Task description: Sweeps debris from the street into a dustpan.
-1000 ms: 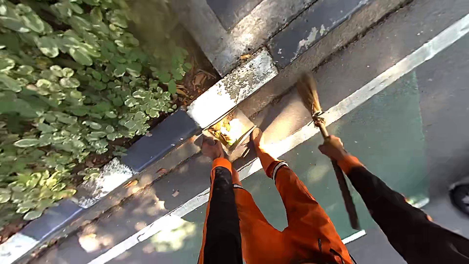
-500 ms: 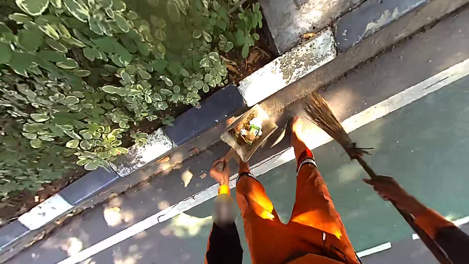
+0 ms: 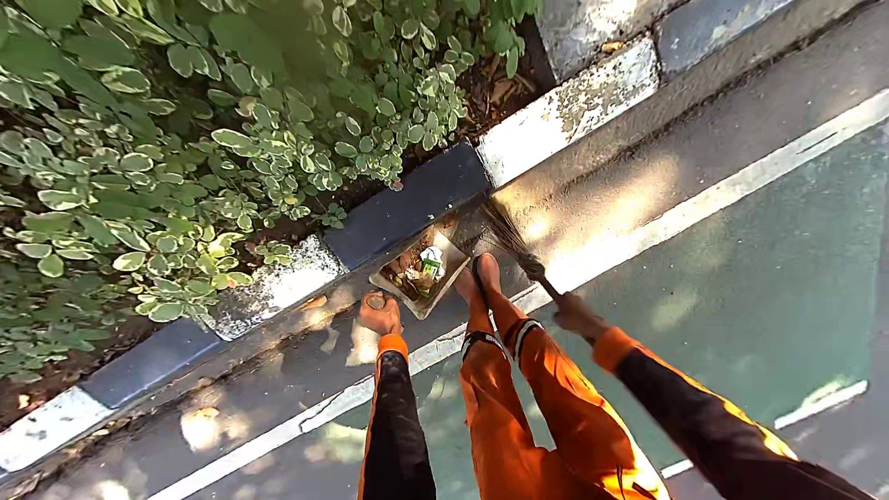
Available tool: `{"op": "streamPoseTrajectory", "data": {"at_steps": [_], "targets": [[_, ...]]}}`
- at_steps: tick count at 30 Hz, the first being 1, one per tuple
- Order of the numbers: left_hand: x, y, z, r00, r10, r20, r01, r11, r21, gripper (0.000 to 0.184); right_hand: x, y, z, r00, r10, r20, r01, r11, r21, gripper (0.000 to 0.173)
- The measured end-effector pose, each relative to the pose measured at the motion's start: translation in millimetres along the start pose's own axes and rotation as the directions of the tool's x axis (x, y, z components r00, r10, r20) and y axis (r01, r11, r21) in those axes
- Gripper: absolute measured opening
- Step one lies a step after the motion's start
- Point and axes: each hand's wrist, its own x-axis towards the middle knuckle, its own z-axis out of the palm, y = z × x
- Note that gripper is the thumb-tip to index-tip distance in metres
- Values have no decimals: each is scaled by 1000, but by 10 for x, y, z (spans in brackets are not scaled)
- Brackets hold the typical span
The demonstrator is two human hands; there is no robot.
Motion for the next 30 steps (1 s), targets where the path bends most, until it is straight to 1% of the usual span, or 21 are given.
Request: {"op": "streamPoseTrajectory", "data": {"at_steps": [1, 2, 3, 4, 5, 6, 7, 9, 11, 13, 15, 16, 17, 19, 20, 22, 24, 25, 27, 29, 30], "targets": [[54, 119, -26, 998, -43, 43, 42, 999, 27, 31, -181, 274, -105, 998, 51, 45, -55, 995, 79, 29], [98, 251, -53, 992, -90, 92, 85, 995, 56, 33, -369, 539, -241, 988, 112, 105, -131, 974, 186, 22], [138, 373, -72, 981, -136, 137, 126, 989, 80, 35, -539, 755, -392, 974, 181, 134, -212, 938, 273, 22], [168, 461, -78, 975, -158, 158, 145, 985, 92, 38, -644, 931, -523, 967, 238, 95, -255, 916, 310, 22], [193, 523, -70, 971, -170, 169, 155, 983, 99, 41, -648, 1044, -639, 961, 277, -2, -265, 922, 283, 22], [210, 571, -61, 969, -174, 176, 156, 982, 109, 43, -541, 1063, -747, 948, 299, -112, -273, 940, 202, 24], [213, 596, -52, 969, -166, 185, 144, 982, 123, 43, -359, 977, -820, 930, 310, -198, -288, 948, 132, 31], [181, 625, -29, 975, -131, 182, 106, 984, 140, 41, 78, 575, -744, 937, 252, -240, -250, 967, 40, 49], [143, 641, 26, 978, -122, 171, 100, 987, 128, 44, 394, -33, -342, 982, 117, -152, -125, 991, -45, 63], [124, 603, 27, 983, -116, 142, 101, 989, 108, 41, 354, -626, 300, 998, -64, -8, 63, 991, -118, 78], [57, 382, -21, 987, -111, 115, 100, 990, 100, 35, 71, -908, 905, 981, -129, 146, 152, 976, -156, 93], [97, 265, -42, 990, -101, 99, 94, 992, 80, 32, -63, -978, 1047, 970, -146, 196, 180, 969, -170, 93], [138, 137, -77, 993, -82, 85, 78, 995, 54, 30, -187, -980, 1104, 960, -164, 228, 210, 959, -193, 86], [133, -227, -190, 996, -35, 86, 34, 999, 9, 28, -476, -759, 1059, 942, -165, 292, 218, 963, -161, 54], [143, -374, -282, 995, -21, 102, 23, 999, -22, 28, -614, -592, 992, 936, -153, 317, 201, 972, -125, 43], [165, -680, -501, 993, -23, 118, 33, 996, -79, 27, -916, -182, 865, 947, -97, 306, 112, 993, -32, 22], [253, -1081, -654, 995, -9, 97, 19, 995, -102, 26, -1083, 137, 779, 981, 26, 192, -46, 994, 100, 9], [318, -1301, -700, 998, 10, 68, -2, 993, -118, 25, -1063, 154, 752, 990, 100, 96, -111, 987, 116, 12], [463, -1737, -759, 998, 45, 36, -40, 991, -128, 26, -775, -69, 851, 977, 180, -112, -175, 983, 56, 32], [601, -2059, -811, 997, 67, 43, -63, 994, -91, 26, -262, -530, 1293, 961, 153, -230, -152, 988, 22, 52], [650, -2188, -848, 996, 59, 66, -55, 997, -53, 27, -19, -797, 1674, 963, 99, -252, -99, 995, 13, 60]]}}
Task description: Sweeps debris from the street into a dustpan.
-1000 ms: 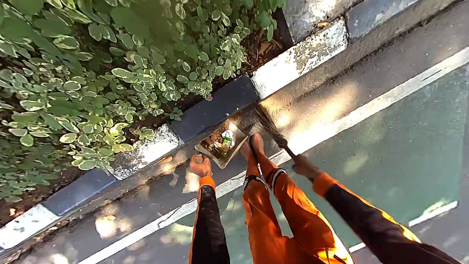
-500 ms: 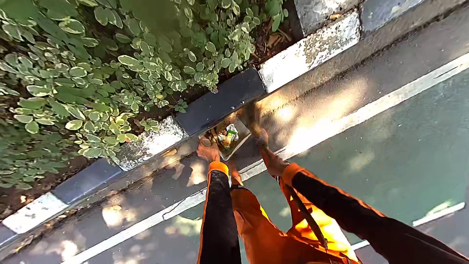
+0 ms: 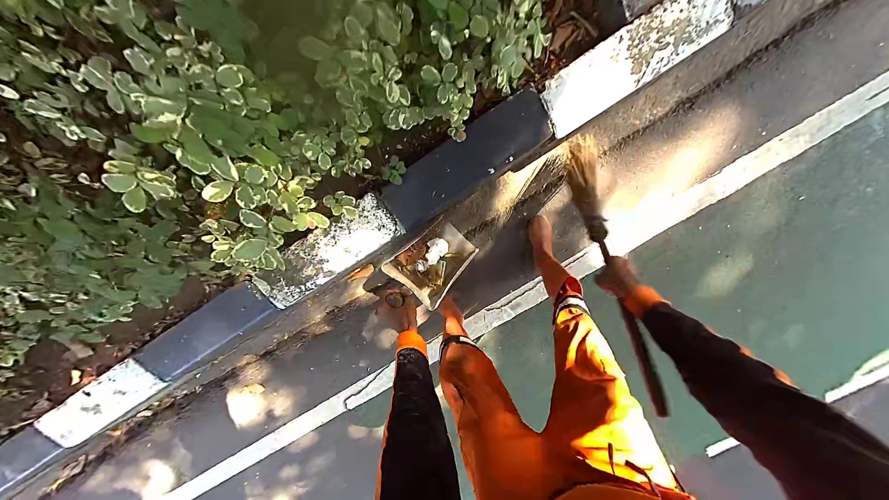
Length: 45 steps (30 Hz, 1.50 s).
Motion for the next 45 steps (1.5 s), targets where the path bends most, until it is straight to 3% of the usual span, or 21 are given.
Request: {"op": "streamPoseTrajectory", "data": {"at_steps": [2, 4, 6, 8, 10, 13, 15, 17, 20, 22, 24, 27, 30, 32, 35, 37, 40, 42, 43, 44, 45], "targets": [[163, -192, -91, 998, -50, 48, 47, 997, 54, 29, -56, -581, 886, 990, -138, 2, 138, 990, 4, 68], [363, -232, -223, 990, -111, 92, 104, 991, 81, 34, -516, -1096, 1169, 963, -159, 217, 167, 986, -23, 74], [450, -376, -341, 982, -126, 138, 108, 985, 132, 35, -988, -977, 1243, 914, -155, 374, 149, 988, 45, 46], [605, -431, -365, 980, -96, 175, 76, 990, 118, 33, -1373, -632, 1039, 859, -157, 487, 31, 966, 257, 13], [667, -451, -378, 973, -79, 217, 54, 992, 118, 34, -1630, -334, 776, 872, -1, 490, -153, 949, 275, 7], [717, -441, -331, 982, -33, 184, 15, 995, 97, 31, -1324, -212, 495, 967, 175, 186, -207, 964, 167, 19], [778, -421, -321, 989, -36, 147, 23, 996, 91, 28, -835, -496, 588, 988, 155, 4, -154, 981, 120, 46], [836, -422, -327, 994, -35, 106, 28, 998, 63, 28, -507, -1026, 922, 998, 49, 29, -51, 998, 47, 67], [864, -584, -442, 993, -16, 113, 17, 1000, -13, 30, -753, -1611, 1484, 957, -129, 259, 150, 987, -61, 74], [828, -836, -578, 986, -19, 164, 23, 1000, -21, 30, -1136, -1458, 1470, 915, -166, 367, 179, 984, -2, 53], [803, -1229, -722, 989, -1, 146, 6, 999, -36, 29, -1424, -969, 1316, 874, -180, 451, 122, 980, 154, 18], [727, -1910, -887, 996, 82, 19, -75, 968, -240, 25, -1707, -388, 1024, 904, -14, 427, -107, 960, 257, 5], [666, -2519, -1161, 997, 68, -44, -80, 922, -378, 28, -1518, -428, 1017, 984, 126, 125, -141, 983, 118, 23], [655, -2878, -1393, 994, 44, -97, -83, 889, -449, 29, -1274, -913, 1251, 993, 114, -4, -114, 992, 51, 47], [801, -3445, -1693, 987, 30, -159, -105, 869, -484, 30, -1084, -1964, 2143, 997, -40, 62, 40, 999, 3, 76], [926, -3823, -1883, 985, 23, -169, -96, 895, -436, 28, -1293, -2614, 2967, 975, -164, 149, 168, 986, -18, 82], [1191, -4328, -2210, 989, -96, -109, 71, 974, -213, 34, -1925, -2955, 3724, 937, -245, 248, 248, 969, 21, 91], [1402, -4532, -2364, 986, -142, -82, 136, 987, -85, 42, -2368, -2706, 3802, 934, -226, 275, 196, 972, 130, 62], [1515, -4590, -2418, 988, -127, -85, 121, 990, -70, 43, -2616, -2554, 3794, 942, -165, 293, 96, 967, 237, 28], [1583, -4680, -2467, 991, -88, -97, 82, 994, -70, 39, -2900, -2364, 3821, 932, -79, 354, -46, 942, 332, 10], [1645, -4765, -2497, 993, -42, -108, 36, 998, -57, 33, -3154, -2162, 3883, 920, 2, 391, -167, 906, 388, 5]]}}
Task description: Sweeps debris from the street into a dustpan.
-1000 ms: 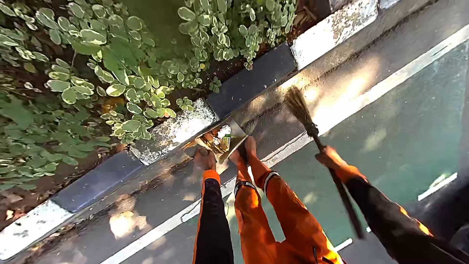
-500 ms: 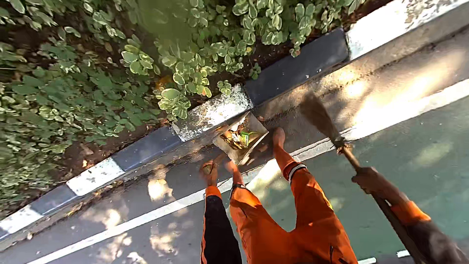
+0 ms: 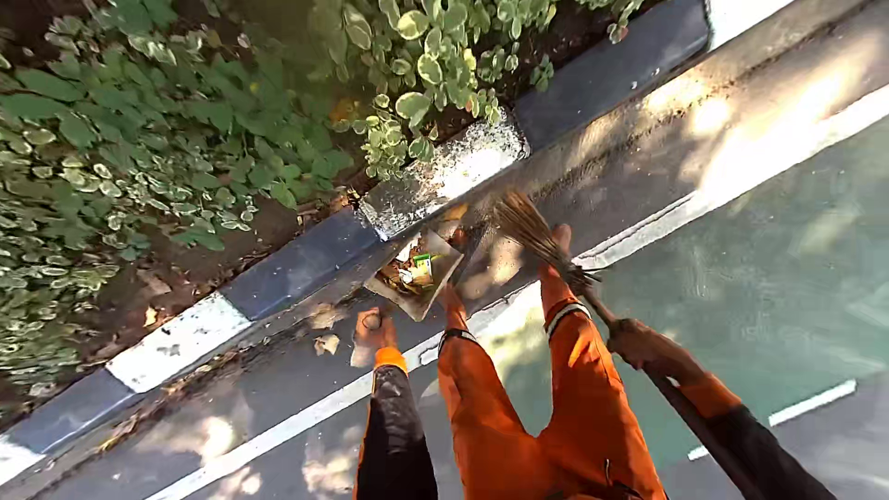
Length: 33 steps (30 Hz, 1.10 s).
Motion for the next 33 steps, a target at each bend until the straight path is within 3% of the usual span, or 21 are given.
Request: {"op": "streamPoseTrajectory", "data": {"at_steps": [2, 4, 6, 8, 10, 12, 14, 15, 17, 19, 22, 25, 27, 29, 30, 33], "targets": [[161, -20, -35, 999, -2, 38, -1, 996, 91, 30, -184, 379, 135, 988, 130, -83, -123, 989, 87, 5], [326, 89, -49, 995, -41, 92, 27, 989, 145, 34, 5, 513, 367, 959, 199, -202, -181, 978, 105, 8], [440, 236, -38, 986, -56, 157, 27, 982, 185, 35, 440, 362, 763, 949, 212, -235, -188, 975, 122, 20], [526, 418, 9, 977, -102, 187, 57, 970, 235, 35, 844, -21, 1140, 969, 188, -159, -170, 978, 119, 16], [613, 581, 56, 970, -139, 197, 79, 956, 282, 37, 889, -348, 1324, 987, 134, -89, -128, 989, 68, 19], [611, 649, 89, 968, -138, 212, 67, 948, 311, 37, 569, -288, 1160, 995, 96, -27, -95, 994, 59, 19], [639, 619, 136, 968, -118, 222, 39, 943, 330, 39, 187, 32, 807, 997, 36, 62, -47, 983, 179, 4], [683, 663, 175, 966, -121, 228, 43, 946, 321, 42, 52, 95, 576, 998, 23, 61, -37, 970, 242, 6], [690, 650, 230, 969, -125, 215, 59, 956, 287, 45, -36, 28, 192, 989, 70, -127, -48, 985, 168, 7], [690, 544, 254, 977, -94, 191, 39, 962, 272, 47, 267, -210, 17, 922, 81, -380, -113, 992, -62, 23], [729, 394, 274, 982, -59, 178, 12, 966, 257, 46, 1119, -692, 281, 874, 0, -485, -113, 973, -203, 50], [862, 345, 219, 980, -64, 189, 20, 973, 229, 46, 1436, -1257, 1503, 957, -142, -251, 33, 918, -394, 73], [952, 203, 111, 974, -88, 209, 39, 974, 225, 44, 1228, -1365, 2488, 980, -183, -73, 130, 880, -456, 92], [1024, -28, -40, 978, -81, 192, 41, 978, 204, 36, 895, -1268, 3114, 981, -187, 53, 188, 851, -491, 92], [1065, -167, -133, 981, -66, 183, 32, 982, 185, 31, 701, -1199, 3243, 978, -180, 107, 210, 837, -505, 84], [1190, -619, -416, 984, -38, 173, 15, 991, 134, 29, 129, -897, 3061, 962, -91, 258, 204, 867, -454, 35]]}}
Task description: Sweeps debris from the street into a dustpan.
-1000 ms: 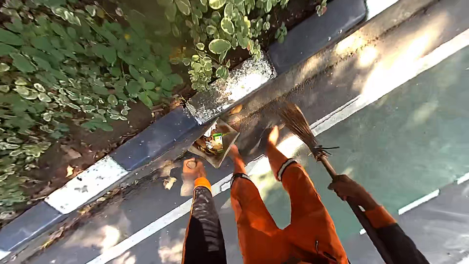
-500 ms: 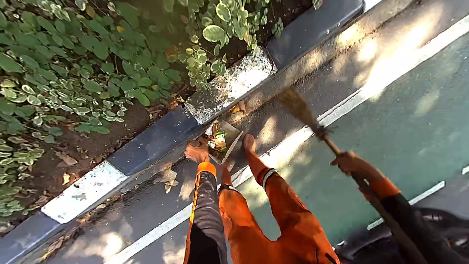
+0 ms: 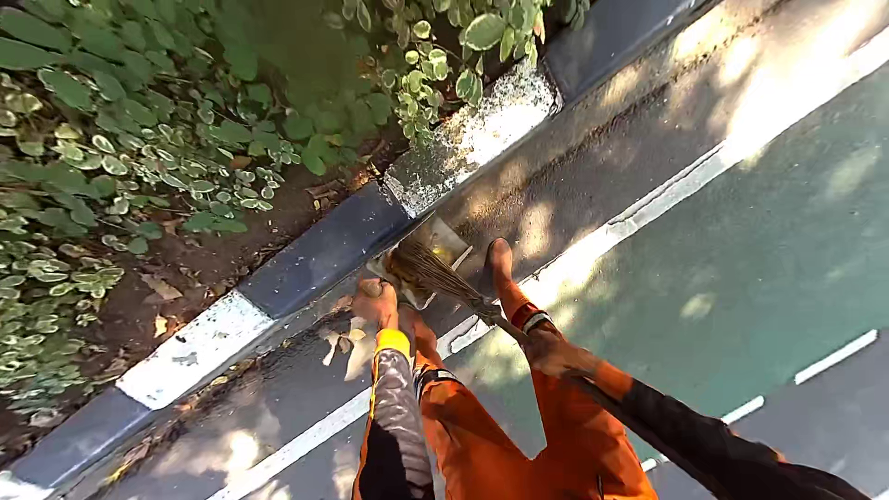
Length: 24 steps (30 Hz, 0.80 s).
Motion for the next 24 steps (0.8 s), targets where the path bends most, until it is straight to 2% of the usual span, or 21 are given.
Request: {"op": "streamPoseTrajectory", "data": {"at_steps": [2, 3, 5, 7, 8, 9, 11, 13, 14, 15, 16, 17, 18, 19, 21, 22, 24], "targets": [[7, -325, -117, 1000, 9, -28, -10, 1000, -18, 32, -438, 357, -48, 997, 38, 74, -52, 979, 195, 17], [29, -446, -166, 999, 5, -38, -6, 1000, -13, 34, -597, 520, -113, 996, 78, 36, -84, 962, 260, 12], [82, -566, -253, 999, -27, -47, 27, 1000, 9, 38, -699, 769, -345, 969, 188, -160, -143, 955, 258, 13], [127, -569, -303, 998, -56, -40, 58, 997, 46, 38, -412, 736, -620, 876, 273, -398, -229, 961, 154, 29], [141, -579, -300, 998, -61, -31, 63, 997, 54, 36, -144, 621, -687, 846, 274, -457, -245, 962, 123, 43], [154, -594, -279, 998, -56, -28, 58, 996, 61, 34, 182, 481, -665, 846, 248, -473, -226, 969, 104, 58], [219, -544, -204, 998, -45, -49, 48, 997, 53, 33, 753, 74, -455, 889, 144, -435, -139, 989, 44, 72], [254, -504, -188, 998, -36, -58, 39, 998, 54, 31, 879, -319, -130, 951, 64, -302, -81, 996, -44, 80], [249, -519, -195, 998, -43, -44, 46, 997, 57, 32, 730, -392, -33, 974, 65, -219, -79, 995, -56, 75], [254, -526, -204, 998, -54, -30, 56, 997, 59, 33, 542, -327, 10, 984, 60, -170, -67, 997, -34, 55], [277, -510, -208, 998, -60, -24, 61, 996, 66, 34, 325, -175, 0, 993, 50, -105, -47, 998, 32, 33], [294, -478, -223, 998, -66, -15, 67, 995, 72, 34, 72, -12, -36, 999, 46, -15, -44, 990, 135, 18], [307, -440, -230, 997, -76, -10, 77, 994, 76, 36, -186, 124, -110, 997, 60, 43, -69, 971, 230, 10], [308, -410, -234, 996, -90, -2, 89, 993, 76, 36, -388, 265, -175, 995, 94, 24, -96, 949, 300, 7], [316, -431, -234, 992, -124, 13, 123, 989, 82, 37, -541, 413, -334, 961, 227, -160, -168, 933, 319, 9], [343, -459, -237, 991, -131, 17, 129, 989, 76, 39, -444, 394, -429, 914, 280, -295, -201, 941, 271, 15], [406, -587, -262, 993, -119, 7, 119, 992, 51, 39, 11, 140, -561, 821, 295, -490, -241, 955, 170, 42]]}}
